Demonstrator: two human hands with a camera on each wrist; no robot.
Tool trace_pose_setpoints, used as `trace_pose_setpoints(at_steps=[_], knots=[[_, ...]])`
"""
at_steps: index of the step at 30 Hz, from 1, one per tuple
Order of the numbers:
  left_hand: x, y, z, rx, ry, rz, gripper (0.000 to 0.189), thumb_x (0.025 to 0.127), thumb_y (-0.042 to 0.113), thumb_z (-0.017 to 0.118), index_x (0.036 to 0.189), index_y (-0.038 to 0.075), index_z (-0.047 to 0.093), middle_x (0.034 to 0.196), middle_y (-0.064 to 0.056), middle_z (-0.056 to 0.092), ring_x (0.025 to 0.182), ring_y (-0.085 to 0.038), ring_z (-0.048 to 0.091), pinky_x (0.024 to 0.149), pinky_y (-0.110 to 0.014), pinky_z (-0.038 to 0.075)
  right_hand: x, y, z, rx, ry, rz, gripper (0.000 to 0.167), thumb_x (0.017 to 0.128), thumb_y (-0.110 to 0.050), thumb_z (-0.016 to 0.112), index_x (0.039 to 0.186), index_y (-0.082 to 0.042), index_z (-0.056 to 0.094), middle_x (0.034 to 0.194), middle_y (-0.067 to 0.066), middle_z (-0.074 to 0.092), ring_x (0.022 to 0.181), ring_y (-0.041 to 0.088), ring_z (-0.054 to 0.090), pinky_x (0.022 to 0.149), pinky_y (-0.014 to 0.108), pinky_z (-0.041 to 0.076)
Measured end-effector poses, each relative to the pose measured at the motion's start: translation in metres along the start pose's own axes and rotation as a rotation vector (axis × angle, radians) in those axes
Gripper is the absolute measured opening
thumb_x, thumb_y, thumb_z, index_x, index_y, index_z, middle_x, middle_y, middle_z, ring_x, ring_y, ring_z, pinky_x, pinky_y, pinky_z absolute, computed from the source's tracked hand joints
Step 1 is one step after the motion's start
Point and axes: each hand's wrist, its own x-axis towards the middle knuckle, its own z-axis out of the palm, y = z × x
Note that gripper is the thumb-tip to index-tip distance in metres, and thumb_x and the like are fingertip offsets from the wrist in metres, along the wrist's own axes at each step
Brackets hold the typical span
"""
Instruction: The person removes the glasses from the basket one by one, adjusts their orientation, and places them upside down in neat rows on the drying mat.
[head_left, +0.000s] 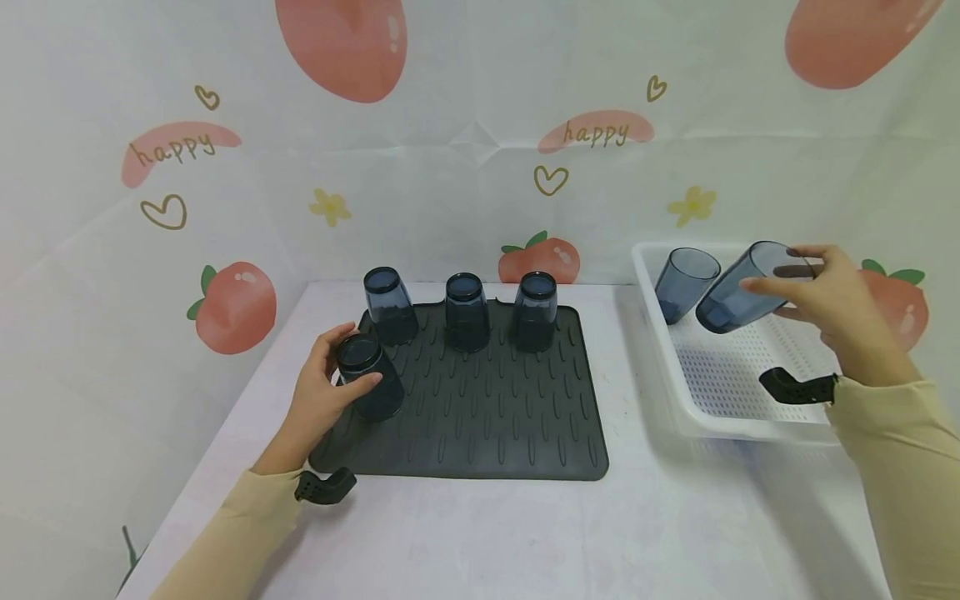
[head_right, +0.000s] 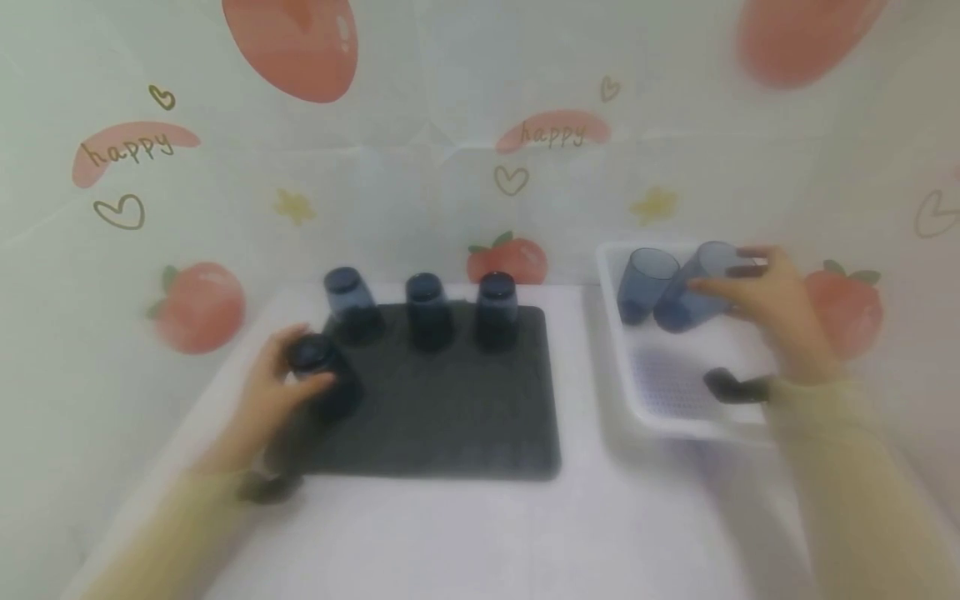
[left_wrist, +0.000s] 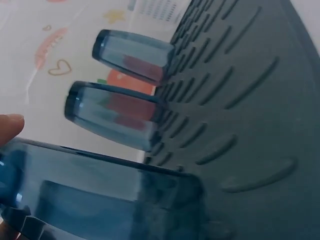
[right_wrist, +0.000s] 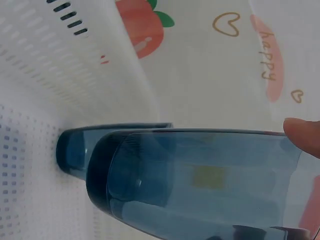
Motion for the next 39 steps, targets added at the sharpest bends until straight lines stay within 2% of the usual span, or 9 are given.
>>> trace_pose_setpoints(at_steps=[4,7,9,11,17,22,29,35,39], knots=[[0.001,0.014,-0.002,0.078,0.047,0.091,0.073,0.082,0.005,0.076,0.145,0.01,0.039,0.145,-0.014,0.042,0.133,-0.01,0.04,0.118,-0.032,0.027,-0.006,-0.004,0.003,0.022,0.018,-0.026,0.104,0.082,-0.048,0.074,0.156,-0.03,0.003,0.116,-0.014,0.038,0.067,-0.014,0.058,0.097,0.081,0.017],[0.001,0.027,-0.002,0.109,0.085,0.148,0.068,0.081,0.002,0.075,0.142,0.007,0.043,0.143,-0.013,0.044,0.136,-0.014,0.038,0.114,-0.018,0.026,-0.009,-0.008,0.007,0.039,0.041,-0.071,0.101,0.084,-0.042,0.074,0.156,-0.024,0.006,0.113,-0.016,0.04,0.072,-0.014,0.059,0.105,0.052,0.041],[0.0,0.036,-0.001,0.118,0.103,0.173,0.067,0.08,0.001,0.076,0.14,0.006,0.046,0.142,-0.011,0.046,0.136,-0.017,0.038,0.113,-0.014,0.025,-0.012,-0.01,0.01,0.056,0.06,-0.107,0.098,0.085,-0.036,0.074,0.156,-0.019,0.009,0.111,-0.016,0.042,0.074,-0.014,0.059,0.09,0.026,0.054],[-0.001,0.044,0.001,0.122,0.116,0.195,0.065,0.08,-0.001,0.076,0.138,0.005,0.047,0.14,-0.01,0.048,0.135,-0.018,0.04,0.112,-0.014,0.025,-0.014,-0.013,0.012,0.087,0.085,-0.134,0.094,0.085,-0.029,0.074,0.155,-0.015,0.013,0.109,-0.016,0.044,0.075,-0.014,0.06,0.069,0.009,0.052],[-0.003,0.063,0.011,0.095,0.098,0.274,0.058,0.081,-0.006,0.072,0.134,0.0,0.05,0.135,-0.014,0.052,0.129,-0.004,0.043,0.111,-0.014,0.029,-0.022,-0.021,0.018,0.411,0.096,-0.187,0.082,0.08,-0.006,0.078,0.144,-0.016,0.028,0.11,-0.005,0.047,0.073,-0.005,0.063,0.064,0.012,0.054],[-0.003,0.066,0.017,0.07,0.052,0.29,0.052,0.083,-0.005,0.07,0.132,0.002,0.054,0.132,-0.013,0.056,0.126,-0.009,0.048,0.107,-0.015,0.034,-0.028,-0.026,0.022,0.552,0.094,-0.212,0.069,0.079,0.001,0.077,0.13,-0.02,0.036,0.113,0.0,0.046,0.074,-0.001,0.065,0.062,0.014,0.055],[-0.001,0.067,0.025,0.079,-0.001,0.293,0.048,0.085,-0.002,0.07,0.13,0.008,0.056,0.13,-0.008,0.059,0.125,-0.012,0.052,0.106,-0.016,0.036,-0.035,-0.031,0.031,0.592,0.091,-0.26,0.062,0.078,0.005,0.076,0.119,-0.024,0.04,0.112,0.0,0.05,0.078,0.0,0.065,0.061,0.015,0.056],[0.0,0.072,0.033,0.077,-0.04,0.291,0.042,0.085,0.0,0.07,0.126,0.007,0.059,0.125,-0.009,0.062,0.119,-0.003,0.054,0.104,-0.016,0.037,-0.043,-0.032,0.045,0.616,0.058,-0.32,0.061,0.078,0.007,0.074,0.121,-0.021,0.041,0.11,-0.001,0.052,0.083,0.002,0.065,0.062,0.017,0.056],[0.0,0.074,0.039,0.073,-0.083,0.277,0.041,0.086,0.003,0.071,0.124,0.008,0.059,0.123,-0.005,0.063,0.117,-0.002,0.055,0.102,-0.017,0.039,-0.047,-0.032,0.054,0.565,0.028,-0.338,0.063,0.08,0.004,0.075,0.127,-0.02,0.039,0.113,-0.001,0.051,0.088,0.003,0.063,0.064,0.017,0.056]])
